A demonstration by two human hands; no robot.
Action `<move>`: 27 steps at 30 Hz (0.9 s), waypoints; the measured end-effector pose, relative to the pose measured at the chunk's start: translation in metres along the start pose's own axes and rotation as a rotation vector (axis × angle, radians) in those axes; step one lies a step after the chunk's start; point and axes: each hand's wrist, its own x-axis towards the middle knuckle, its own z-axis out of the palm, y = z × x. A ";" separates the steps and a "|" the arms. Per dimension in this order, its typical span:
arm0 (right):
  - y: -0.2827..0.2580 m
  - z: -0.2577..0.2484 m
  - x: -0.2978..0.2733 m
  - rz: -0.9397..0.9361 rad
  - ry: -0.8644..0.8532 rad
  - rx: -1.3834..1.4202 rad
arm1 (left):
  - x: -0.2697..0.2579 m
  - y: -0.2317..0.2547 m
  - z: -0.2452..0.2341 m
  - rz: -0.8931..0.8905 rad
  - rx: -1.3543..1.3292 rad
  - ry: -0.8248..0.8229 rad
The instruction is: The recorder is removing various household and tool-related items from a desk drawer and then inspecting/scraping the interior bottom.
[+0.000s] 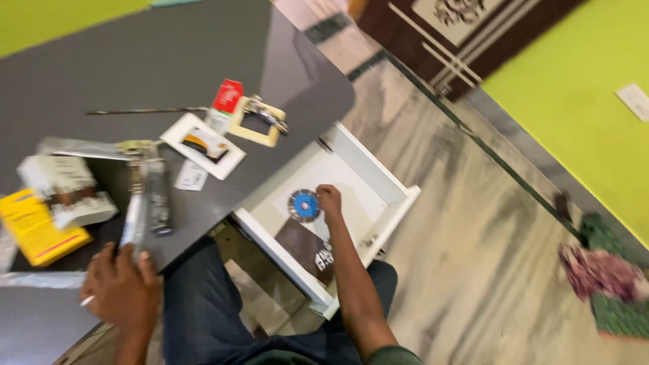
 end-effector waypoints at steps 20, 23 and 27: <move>-0.025 0.012 -0.057 0.052 0.114 -0.684 | -0.025 -0.033 0.039 0.210 0.133 0.072; 0.005 -0.006 -0.052 0.243 0.055 -0.260 | -0.025 -0.032 0.033 0.216 0.183 0.095; -0.005 -0.031 -0.046 0.273 0.016 -0.072 | -0.024 -0.023 0.027 0.174 0.106 0.100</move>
